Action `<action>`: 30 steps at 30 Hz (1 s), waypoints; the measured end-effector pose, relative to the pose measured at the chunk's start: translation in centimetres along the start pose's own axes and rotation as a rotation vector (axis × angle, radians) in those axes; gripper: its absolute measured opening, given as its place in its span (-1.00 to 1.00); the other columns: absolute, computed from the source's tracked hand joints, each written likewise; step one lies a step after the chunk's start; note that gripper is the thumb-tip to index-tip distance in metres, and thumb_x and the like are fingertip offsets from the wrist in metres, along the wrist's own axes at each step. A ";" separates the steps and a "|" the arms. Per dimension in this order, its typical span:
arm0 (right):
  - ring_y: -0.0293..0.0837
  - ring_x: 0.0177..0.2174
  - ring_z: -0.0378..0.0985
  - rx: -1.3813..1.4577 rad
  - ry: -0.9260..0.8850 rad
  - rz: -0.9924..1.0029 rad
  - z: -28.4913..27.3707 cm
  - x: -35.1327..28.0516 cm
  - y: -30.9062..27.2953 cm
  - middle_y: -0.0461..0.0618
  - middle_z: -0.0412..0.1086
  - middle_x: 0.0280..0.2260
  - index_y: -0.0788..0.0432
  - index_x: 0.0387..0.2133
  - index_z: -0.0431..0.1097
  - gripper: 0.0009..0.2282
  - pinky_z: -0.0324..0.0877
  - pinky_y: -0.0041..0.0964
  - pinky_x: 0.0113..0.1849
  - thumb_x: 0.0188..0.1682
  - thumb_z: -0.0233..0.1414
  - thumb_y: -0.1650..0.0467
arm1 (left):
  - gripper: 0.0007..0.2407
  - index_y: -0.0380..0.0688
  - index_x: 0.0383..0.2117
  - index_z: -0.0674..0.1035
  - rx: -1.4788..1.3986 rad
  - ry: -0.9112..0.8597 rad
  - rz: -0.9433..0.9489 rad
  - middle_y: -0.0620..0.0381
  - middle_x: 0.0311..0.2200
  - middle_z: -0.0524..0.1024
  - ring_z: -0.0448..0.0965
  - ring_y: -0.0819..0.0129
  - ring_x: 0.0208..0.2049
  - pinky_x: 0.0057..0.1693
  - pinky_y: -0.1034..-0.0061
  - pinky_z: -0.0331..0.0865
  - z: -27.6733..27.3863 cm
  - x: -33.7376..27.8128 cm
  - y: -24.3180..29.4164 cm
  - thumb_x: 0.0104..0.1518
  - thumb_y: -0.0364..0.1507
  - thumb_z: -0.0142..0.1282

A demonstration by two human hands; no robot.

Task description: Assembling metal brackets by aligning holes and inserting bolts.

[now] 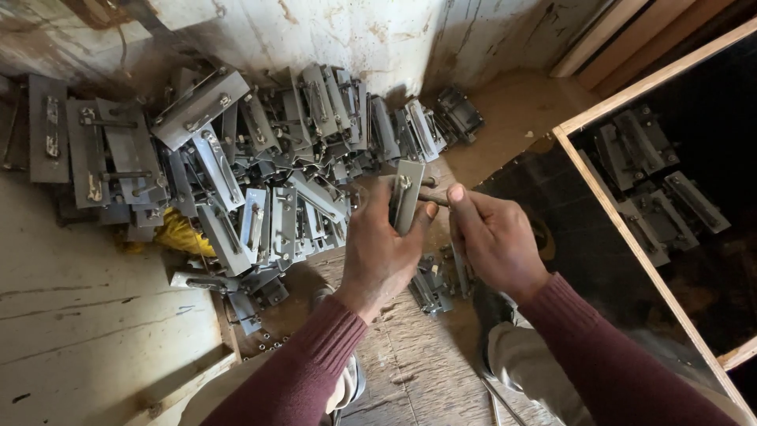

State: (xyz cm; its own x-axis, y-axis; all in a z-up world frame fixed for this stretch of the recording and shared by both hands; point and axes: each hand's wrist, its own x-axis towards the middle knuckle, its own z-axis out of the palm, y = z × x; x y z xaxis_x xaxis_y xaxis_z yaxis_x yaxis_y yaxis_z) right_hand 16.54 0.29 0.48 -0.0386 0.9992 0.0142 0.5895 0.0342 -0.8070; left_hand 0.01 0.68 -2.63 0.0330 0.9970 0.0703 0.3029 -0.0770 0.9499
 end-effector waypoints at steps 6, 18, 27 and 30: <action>0.12 -0.49 0.60 -0.197 0.048 -0.164 -0.4 0.2 0.9 0.02 0.46 -0.66 0.07 -0.43 0.44 -0.85 0.46 -0.03 -0.37 0.07 0.11 0.28 | -0.72 -0.35 -0.13 0.46 0.074 0.005 0.062 -0.24 -0.45 0.57 0.63 0.01 -0.58 -0.47 0.16 0.59 -0.8 -0.4 1.9 0.19 -0.39 0.22; -0.02 -0.60 0.57 0.331 -0.094 0.046 -0.3 0.5 1.1 0.13 0.47 -0.62 0.25 -0.40 0.49 -0.49 0.49 -0.16 -0.43 0.22 -0.30 0.14 | -0.71 -0.29 -0.07 0.45 -0.021 -0.017 0.059 -0.20 -0.43 0.56 0.63 0.01 -0.53 -0.41 0.12 0.63 -0.5 -0.3 1.0 0.21 -0.36 0.18; -0.15 -0.55 0.38 0.278 -0.100 0.164 -1.1 0.9 -1.2 0.06 0.40 -0.66 0.21 -0.41 0.52 -0.67 0.39 -0.21 -0.43 0.20 -0.10 0.27 | -0.67 -0.29 -0.10 0.49 -0.519 -0.317 -0.139 -0.09 -0.45 0.57 0.61 0.35 -0.63 -0.49 0.41 0.59 -2.1 0.2 4.8 0.19 -0.27 0.15; -0.12 -0.64 0.37 0.394 -0.113 0.257 -1.1 1.0 -0.8 0.09 0.34 -0.74 0.24 -0.68 0.41 -0.45 0.34 -0.24 -0.46 0.24 -0.21 0.16 | -0.66 -0.31 -0.07 0.49 -0.539 -0.344 -0.164 -0.09 -0.43 0.56 0.57 0.37 -0.66 -0.49 0.43 0.57 -2.3 0.0 5.1 0.19 -0.28 0.14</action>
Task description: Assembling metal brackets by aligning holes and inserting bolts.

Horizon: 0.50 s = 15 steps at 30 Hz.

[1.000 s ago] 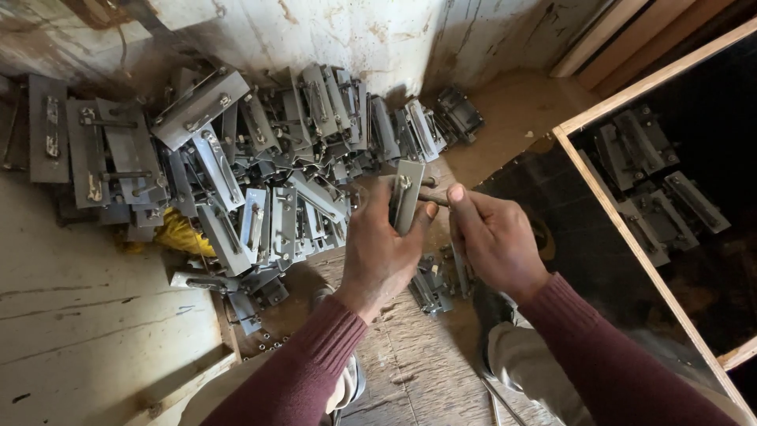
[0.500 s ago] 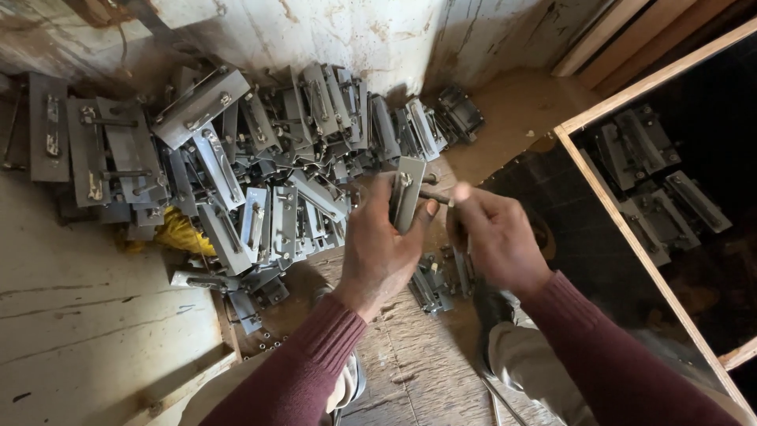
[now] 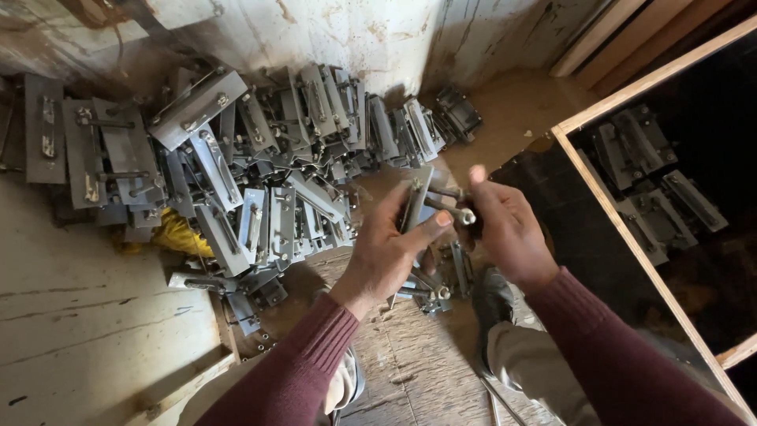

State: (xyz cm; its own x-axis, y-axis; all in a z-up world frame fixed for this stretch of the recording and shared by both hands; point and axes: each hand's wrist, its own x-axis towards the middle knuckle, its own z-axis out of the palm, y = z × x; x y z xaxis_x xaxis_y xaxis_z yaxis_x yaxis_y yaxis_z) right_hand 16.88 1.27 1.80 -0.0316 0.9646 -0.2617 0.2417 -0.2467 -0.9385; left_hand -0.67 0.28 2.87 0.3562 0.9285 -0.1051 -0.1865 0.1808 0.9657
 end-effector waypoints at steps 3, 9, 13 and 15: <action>-0.09 -0.62 0.44 0.024 -0.026 -0.133 -0.3 -0.2 0.1 0.12 0.37 -0.70 0.23 -0.63 0.42 -0.52 0.31 -0.27 -0.44 0.26 -0.23 0.27 | -0.67 -0.32 -0.08 0.50 -0.036 0.128 -0.088 -0.05 -0.43 0.52 0.56 0.38 -0.62 -0.44 0.41 0.62 0.0 0.0 -0.4 0.21 -0.28 0.11; 0.09 -0.61 0.55 -0.265 -0.193 -0.579 0.0 0.2 2.3 0.14 0.48 -0.57 0.23 -0.34 0.47 -0.85 0.47 -0.11 -0.50 -0.09 0.20 0.40 | -0.68 -0.29 -0.01 0.43 -0.121 0.494 -0.322 0.00 -0.43 0.48 0.55 0.37 -0.61 -0.43 0.43 0.60 -2.1 1.4 -0.9 0.29 -0.28 -0.01; 0.02 -0.59 0.59 -0.295 -0.198 -0.686 0.9 -0.8 1.1 0.08 0.53 -0.49 0.24 -0.24 0.43 -0.73 0.48 -0.14 -0.50 -0.13 0.27 0.36 | -0.66 -0.32 -0.01 0.41 -0.108 0.554 -0.316 -0.07 -0.43 0.49 0.59 0.30 -0.59 -0.43 0.36 0.58 -2.7 1.8 -1.8 0.29 -0.27 0.01; 0.04 -0.61 0.58 -0.370 -0.154 -0.756 1.0 -0.8 1.0 0.07 0.53 -0.50 0.26 -0.26 0.43 -0.78 0.47 -0.15 -0.52 -0.11 0.25 0.42 | -0.53 -0.37 0.14 0.36 -0.007 0.553 -0.304 -0.15 -0.40 0.52 0.55 0.32 -0.62 -0.38 0.35 0.59 -2.1 1.8 -2.3 0.26 -0.22 0.04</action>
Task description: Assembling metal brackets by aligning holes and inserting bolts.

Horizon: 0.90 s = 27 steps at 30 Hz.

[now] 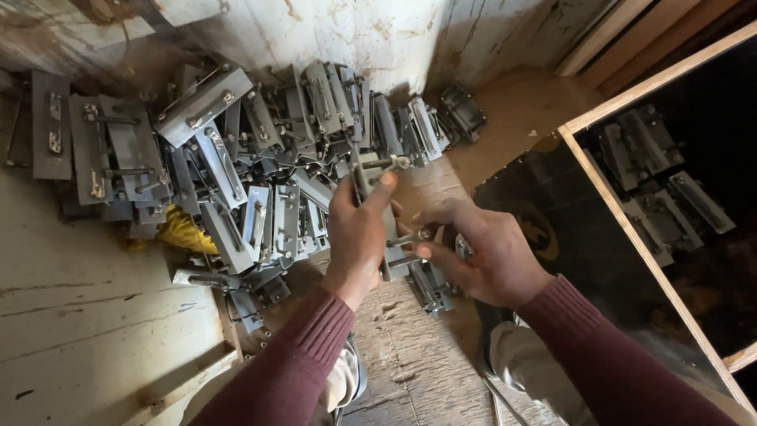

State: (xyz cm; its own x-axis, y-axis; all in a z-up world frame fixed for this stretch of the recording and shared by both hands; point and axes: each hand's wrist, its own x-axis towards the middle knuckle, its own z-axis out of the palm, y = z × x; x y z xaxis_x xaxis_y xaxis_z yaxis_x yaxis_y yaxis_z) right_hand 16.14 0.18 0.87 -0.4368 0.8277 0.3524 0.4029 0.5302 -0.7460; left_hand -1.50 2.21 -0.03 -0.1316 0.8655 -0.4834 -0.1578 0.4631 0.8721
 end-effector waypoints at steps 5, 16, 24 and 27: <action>0.10 -0.65 0.48 -0.208 -0.027 -0.040 0.1 -0.3 -0.2 -0.02 0.34 -0.67 0.12 -0.49 0.41 -0.83 0.38 -0.15 -0.55 0.00 0.15 0.30 | -0.46 -0.41 0.23 0.27 -0.002 -0.034 0.006 -0.14 -0.38 0.51 0.56 0.32 -0.61 -0.34 0.28 0.63 0.2 -1.7 1.7 0.24 -0.26 0.07; 0.13 -0.63 0.57 -0.099 -0.210 0.027 -1.2 0.5 -1.3 0.06 0.43 -0.65 0.14 -0.34 0.44 -0.78 0.45 -0.04 -0.54 -0.16 0.27 0.31 | -0.64 -0.35 0.02 0.42 -0.309 -0.018 -0.125 -0.06 -0.47 0.47 0.54 0.26 -0.55 -0.45 0.36 0.51 -0.3 -1.2 2.2 0.27 -0.28 0.03; 0.03 -0.65 0.50 -0.014 -0.223 0.589 0.1 -0.4 -0.3 0.01 0.45 -0.74 0.15 -0.65 0.46 -0.68 0.39 -0.08 -0.45 0.07 0.02 0.28 | -0.64 -0.25 0.00 0.46 -0.322 -0.135 -0.124 -0.06 -0.44 0.54 0.60 0.21 -0.39 -0.34 0.35 0.53 -0.4 -1.4 1.5 0.23 -0.23 0.11; -0.12 -0.53 0.52 0.423 -0.020 0.688 -0.5 1.2 -2.8 0.01 0.49 -0.64 0.18 -0.58 0.51 -0.57 0.50 -0.15 -0.34 0.20 -0.15 0.24 | -0.59 -0.25 0.10 0.41 -0.310 -0.153 -0.140 -0.11 -0.24 0.53 0.54 0.16 -0.26 -0.09 0.29 0.51 -0.1 -1.8 2.1 0.23 -0.23 0.06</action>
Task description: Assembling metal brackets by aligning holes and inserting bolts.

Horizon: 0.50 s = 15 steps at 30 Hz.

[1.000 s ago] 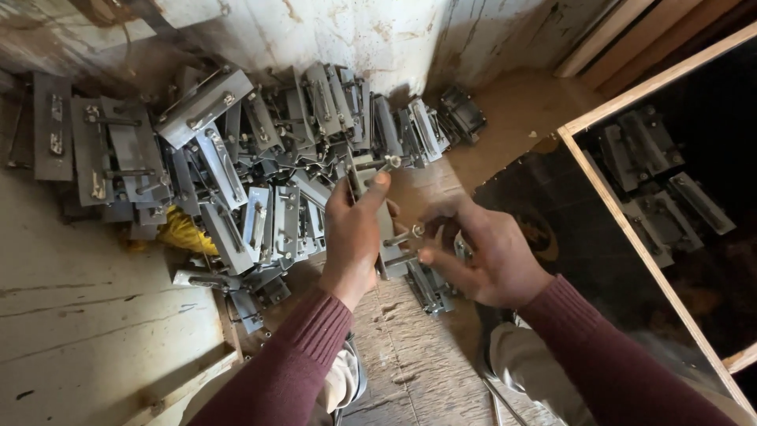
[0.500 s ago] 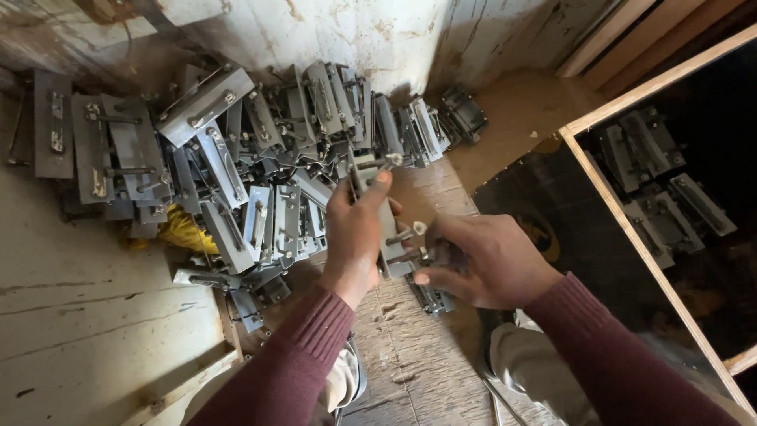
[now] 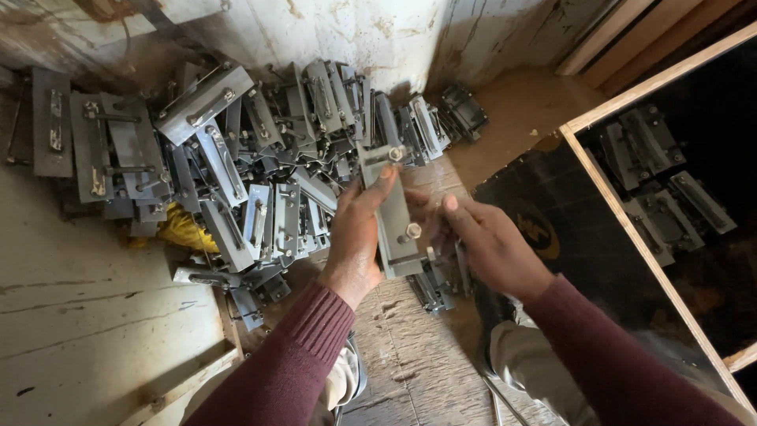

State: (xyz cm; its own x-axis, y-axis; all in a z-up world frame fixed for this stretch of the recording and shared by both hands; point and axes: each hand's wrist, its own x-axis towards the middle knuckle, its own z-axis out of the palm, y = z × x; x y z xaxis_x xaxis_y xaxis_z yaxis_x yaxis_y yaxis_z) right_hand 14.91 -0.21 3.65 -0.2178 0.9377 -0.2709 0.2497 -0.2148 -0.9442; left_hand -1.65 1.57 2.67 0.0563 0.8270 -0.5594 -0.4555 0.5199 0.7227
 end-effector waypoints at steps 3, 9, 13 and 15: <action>-0.11 -0.24 0.51 0.241 0.032 0.148 0.6 0.1 0.9 0.02 0.52 -0.38 0.24 -0.38 0.56 -0.64 0.45 0.02 -0.08 0.15 -0.07 0.21 | -0.52 -0.19 0.15 0.41 -0.090 -0.151 -0.058 -0.14 -0.11 0.55 0.53 0.19 -0.16 -0.03 0.23 0.46 1.3 -1.4 1.3 0.19 -0.16 0.04; 0.00 -0.16 0.40 0.583 0.069 0.505 0.8 0.9 2.4 0.11 0.37 -0.02 0.12 0.04 0.47 -0.59 0.26 0.01 0.00 0.01 0.01 0.18 | -0.41 -0.02 0.35 0.20 0.058 -0.320 -0.096 -0.04 0.05 0.42 0.26 0.04 0.26 0.38 0.00 -0.12 0.6 0.5 -2.4 0.18 -0.20 0.09; 0.10 0.13 0.28 0.529 0.171 0.649 0.8 1.6 1.3 0.07 0.28 0.11 0.00 0.30 0.25 -0.38 0.22 0.07 0.09 -0.08 0.07 0.13 | -0.37 -0.08 0.40 0.16 0.267 -0.156 -0.130 -0.23 0.44 -0.06 -0.02 -0.15 0.43 0.42 -0.12 -0.22 1.8 -1.0 0.1 0.18 -0.20 0.03; 0.00 0.07 0.32 0.368 0.212 0.608 0.6 1.8 2.1 0.05 0.33 0.07 0.02 0.26 0.27 -0.46 0.23 -0.08 0.05 -0.03 0.07 0.21 | -0.51 -0.04 0.32 0.29 0.376 0.036 -0.209 -0.14 0.39 0.07 0.17 -0.02 0.36 0.41 -0.08 -0.05 0.4 0.4 -1.0 0.26 -0.22 -0.05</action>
State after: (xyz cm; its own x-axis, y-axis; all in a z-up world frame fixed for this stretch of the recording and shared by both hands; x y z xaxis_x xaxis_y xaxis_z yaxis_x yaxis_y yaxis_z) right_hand 14.46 0.83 1.04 0.0541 0.6489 -0.7589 -0.0720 -0.7555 -0.6511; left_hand -0.84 1.45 1.84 0.0785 0.6909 -0.7187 -0.0815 0.7230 0.6861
